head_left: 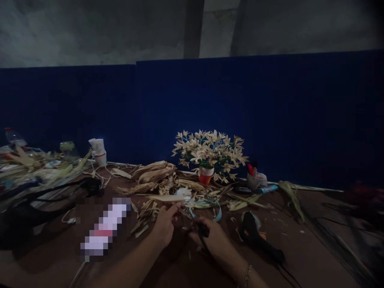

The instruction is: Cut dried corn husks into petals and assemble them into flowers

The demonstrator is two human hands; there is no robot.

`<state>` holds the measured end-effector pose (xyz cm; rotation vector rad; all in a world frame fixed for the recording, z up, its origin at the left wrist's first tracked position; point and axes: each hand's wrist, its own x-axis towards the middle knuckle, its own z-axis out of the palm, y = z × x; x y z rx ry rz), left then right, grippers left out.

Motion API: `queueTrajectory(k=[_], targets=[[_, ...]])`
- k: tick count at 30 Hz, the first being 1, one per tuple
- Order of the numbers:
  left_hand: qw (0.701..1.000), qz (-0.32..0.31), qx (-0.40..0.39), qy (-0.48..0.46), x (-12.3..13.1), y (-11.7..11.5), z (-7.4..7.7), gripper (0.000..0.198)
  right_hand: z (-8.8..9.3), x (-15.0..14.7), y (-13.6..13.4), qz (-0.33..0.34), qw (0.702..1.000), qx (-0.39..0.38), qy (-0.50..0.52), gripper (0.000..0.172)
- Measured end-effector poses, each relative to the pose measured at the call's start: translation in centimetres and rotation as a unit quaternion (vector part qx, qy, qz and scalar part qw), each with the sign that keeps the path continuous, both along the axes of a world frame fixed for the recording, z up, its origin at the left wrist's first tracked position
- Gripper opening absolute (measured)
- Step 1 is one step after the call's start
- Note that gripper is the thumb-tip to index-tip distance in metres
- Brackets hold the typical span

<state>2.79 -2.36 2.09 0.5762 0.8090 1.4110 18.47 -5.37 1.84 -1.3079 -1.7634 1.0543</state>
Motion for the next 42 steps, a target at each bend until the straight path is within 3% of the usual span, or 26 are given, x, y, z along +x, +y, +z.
queueTrajectory(k=[5,12,19,27,38,42], targets=[[0.998,-0.057,-0.022,0.003,0.9,-0.9,-0.5,0.021,0.5,-0.3,-0.2,0.004,1.0,0.007,0.018,0.026],[0.997,-0.072,-0.041,-0.001,1.1,-1.1,-0.9,0.02,0.8,-0.7,-0.3,0.004,0.998,0.022,0.064,0.029],[0.995,-0.094,-0.029,-0.01,1.1,-1.2,-0.8,0.02,-0.4,-0.6,0.2,-0.006,0.997,0.019,0.07,0.025],[0.995,-0.096,-0.01,-0.01,0.9,-1.1,-0.6,0.017,-1.3,-0.4,0.5,-0.014,0.999,0.044,0.026,0.019],[0.995,-0.096,-0.016,-0.008,0.9,-0.8,-0.7,0.021,-0.9,-0.3,0.4,-0.012,0.998,-0.008,0.055,0.022],[0.998,-0.051,-0.025,-0.032,0.4,-0.4,-0.4,0.019,-0.9,-0.2,0.5,-0.007,0.995,-0.034,0.091,0.024]])
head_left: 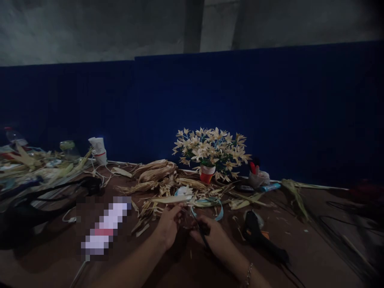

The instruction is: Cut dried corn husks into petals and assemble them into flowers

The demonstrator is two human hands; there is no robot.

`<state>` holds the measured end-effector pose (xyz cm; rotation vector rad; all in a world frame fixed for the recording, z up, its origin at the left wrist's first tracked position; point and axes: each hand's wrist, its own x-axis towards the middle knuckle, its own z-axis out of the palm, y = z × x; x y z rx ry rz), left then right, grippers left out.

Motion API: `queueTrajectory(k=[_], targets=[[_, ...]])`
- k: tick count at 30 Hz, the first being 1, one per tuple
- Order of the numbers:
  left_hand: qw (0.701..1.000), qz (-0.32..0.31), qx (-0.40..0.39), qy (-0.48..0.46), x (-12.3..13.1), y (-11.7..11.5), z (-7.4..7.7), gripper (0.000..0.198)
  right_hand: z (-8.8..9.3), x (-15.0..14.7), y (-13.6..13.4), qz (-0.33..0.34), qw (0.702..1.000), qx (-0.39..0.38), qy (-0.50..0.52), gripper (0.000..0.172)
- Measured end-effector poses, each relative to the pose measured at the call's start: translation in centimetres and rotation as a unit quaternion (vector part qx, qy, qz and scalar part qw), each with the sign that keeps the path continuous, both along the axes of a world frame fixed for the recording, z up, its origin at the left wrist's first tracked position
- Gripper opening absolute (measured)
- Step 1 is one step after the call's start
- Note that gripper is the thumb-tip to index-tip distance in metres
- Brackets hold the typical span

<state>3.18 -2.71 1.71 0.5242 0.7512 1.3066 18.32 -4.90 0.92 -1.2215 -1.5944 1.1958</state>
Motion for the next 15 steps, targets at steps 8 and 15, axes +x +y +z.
queueTrajectory(k=[8,15], targets=[[1.0,-0.028,-0.003,0.014,0.1,-0.3,0.2,0.022,0.0,0.0,0.8,-0.111,0.959,0.013,0.262,0.044],[0.998,-0.057,-0.014,0.034,0.7,-0.8,-0.8,0.021,1.0,-0.3,0.1,-0.104,0.967,0.033,0.232,0.041]])
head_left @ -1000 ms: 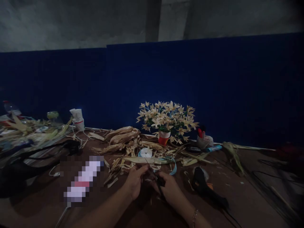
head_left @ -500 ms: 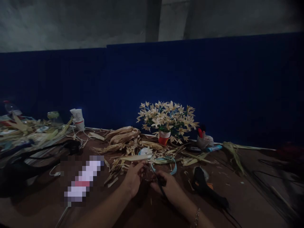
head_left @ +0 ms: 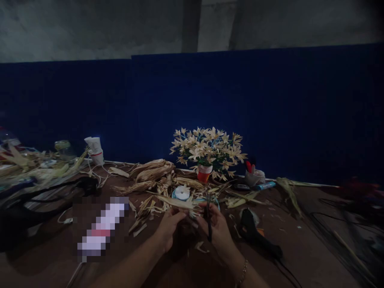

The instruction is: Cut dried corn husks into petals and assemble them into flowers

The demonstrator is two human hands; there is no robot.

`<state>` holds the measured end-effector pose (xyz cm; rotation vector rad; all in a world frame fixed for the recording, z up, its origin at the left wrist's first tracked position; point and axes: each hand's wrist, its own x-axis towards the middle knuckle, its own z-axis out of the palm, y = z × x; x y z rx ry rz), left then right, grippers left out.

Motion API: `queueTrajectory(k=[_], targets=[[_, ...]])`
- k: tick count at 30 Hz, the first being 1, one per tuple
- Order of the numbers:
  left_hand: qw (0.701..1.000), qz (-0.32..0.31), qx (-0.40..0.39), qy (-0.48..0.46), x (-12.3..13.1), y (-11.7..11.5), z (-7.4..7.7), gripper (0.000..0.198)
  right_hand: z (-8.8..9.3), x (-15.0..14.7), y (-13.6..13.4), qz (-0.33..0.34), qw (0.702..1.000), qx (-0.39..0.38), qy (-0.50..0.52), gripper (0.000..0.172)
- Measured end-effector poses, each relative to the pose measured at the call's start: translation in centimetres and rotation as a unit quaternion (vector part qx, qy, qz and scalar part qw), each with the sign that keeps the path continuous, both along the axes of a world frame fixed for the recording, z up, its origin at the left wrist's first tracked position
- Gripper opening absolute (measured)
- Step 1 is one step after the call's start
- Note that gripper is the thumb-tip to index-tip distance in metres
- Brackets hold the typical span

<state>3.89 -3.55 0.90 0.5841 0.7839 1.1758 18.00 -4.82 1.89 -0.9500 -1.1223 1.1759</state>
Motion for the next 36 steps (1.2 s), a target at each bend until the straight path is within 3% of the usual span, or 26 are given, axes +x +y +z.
queueTrajectory(k=[6,10,12,17,20,24,30,36], targets=[[0.999,0.025,0.008,0.024,-0.2,0.2,0.5,0.03,-0.3,0.1,0.1,-0.015,0.999,-0.031,0.011,0.042],[0.992,0.118,0.029,0.035,-1.6,1.5,0.9,0.026,0.1,0.2,0.2,-0.022,0.996,-0.063,0.059,0.043],[0.988,0.134,0.009,0.075,-2.5,2.3,0.7,0.025,0.4,0.3,0.3,-0.032,0.994,-0.076,0.072,0.045],[0.983,0.095,-0.01,0.158,-3.3,3.0,0.3,0.029,0.4,0.3,0.2,-0.023,0.992,-0.082,0.092,0.045],[0.982,0.019,0.017,0.188,-2.6,2.4,0.5,0.033,0.2,0.1,0.2,-0.042,0.996,-0.059,0.06,0.043],[0.958,-0.068,0.056,0.274,-0.9,1.1,0.3,0.03,-0.3,-0.2,0.1,-0.042,0.999,-0.009,0.006,0.04],[0.948,0.0,0.139,0.286,0.5,0.6,-0.8,0.024,-1.2,-0.7,0.3,0.0,1.0,0.013,-0.009,0.035],[0.941,-0.031,0.194,0.276,-0.2,0.2,0.1,0.017,-0.7,-0.4,0.1,0.045,0.992,-0.079,0.082,0.039]])
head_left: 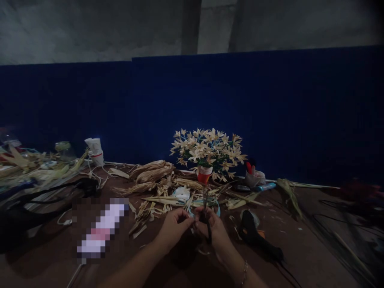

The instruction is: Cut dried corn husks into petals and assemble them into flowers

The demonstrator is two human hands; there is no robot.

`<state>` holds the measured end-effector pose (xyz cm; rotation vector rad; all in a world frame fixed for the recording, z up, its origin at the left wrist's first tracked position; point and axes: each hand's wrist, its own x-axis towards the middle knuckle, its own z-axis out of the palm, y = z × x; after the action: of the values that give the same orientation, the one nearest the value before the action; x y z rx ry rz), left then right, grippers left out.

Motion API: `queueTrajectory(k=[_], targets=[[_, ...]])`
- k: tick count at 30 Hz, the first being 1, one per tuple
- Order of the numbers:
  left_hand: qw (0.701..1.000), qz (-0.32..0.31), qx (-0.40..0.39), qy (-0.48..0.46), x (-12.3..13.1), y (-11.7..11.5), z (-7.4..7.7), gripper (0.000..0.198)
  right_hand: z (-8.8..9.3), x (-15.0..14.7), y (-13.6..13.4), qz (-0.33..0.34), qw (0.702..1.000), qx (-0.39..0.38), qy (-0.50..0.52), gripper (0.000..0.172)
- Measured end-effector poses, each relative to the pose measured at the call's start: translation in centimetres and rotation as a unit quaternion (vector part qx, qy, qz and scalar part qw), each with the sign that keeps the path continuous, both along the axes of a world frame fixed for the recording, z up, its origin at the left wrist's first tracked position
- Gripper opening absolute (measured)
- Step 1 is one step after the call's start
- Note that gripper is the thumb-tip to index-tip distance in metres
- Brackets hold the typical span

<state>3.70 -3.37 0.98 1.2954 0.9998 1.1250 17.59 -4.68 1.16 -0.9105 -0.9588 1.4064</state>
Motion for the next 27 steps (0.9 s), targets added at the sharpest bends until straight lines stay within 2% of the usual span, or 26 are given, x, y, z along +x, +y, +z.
queueTrajectory(k=[5,11,15,18,20,24,27], targets=[[0.997,-0.058,-0.047,-0.018,0.0,-0.1,0.5,0.018,0.4,0.4,-0.1,0.058,0.996,-0.066,0.033,0.042],[0.997,-0.04,-0.039,0.06,-0.2,0.5,-0.3,0.013,0.0,0.1,0.2,-0.033,0.998,-0.014,-0.048,0.043],[0.993,-0.071,-0.089,-0.017,0.0,0.1,0.1,0.018,-0.1,0.3,0.3,-0.013,0.999,-0.028,-0.018,0.044],[0.988,-0.072,-0.103,-0.088,0.4,-0.4,0.5,0.019,0.0,0.4,0.2,-0.005,0.999,-0.037,0.028,0.044],[0.988,-0.062,-0.1,-0.098,0.5,-0.6,0.5,0.018,0.2,0.2,0.1,-0.009,0.999,-0.031,0.042,0.044],[0.994,-0.037,-0.093,-0.054,0.5,-0.3,0.3,0.014,0.3,-0.1,0.0,-0.023,1.0,-0.002,-0.003,0.042],[0.996,-0.042,-0.078,0.002,0.3,0.0,0.2,0.012,0.2,-0.1,0.0,-0.011,0.998,0.033,-0.056,0.041]])
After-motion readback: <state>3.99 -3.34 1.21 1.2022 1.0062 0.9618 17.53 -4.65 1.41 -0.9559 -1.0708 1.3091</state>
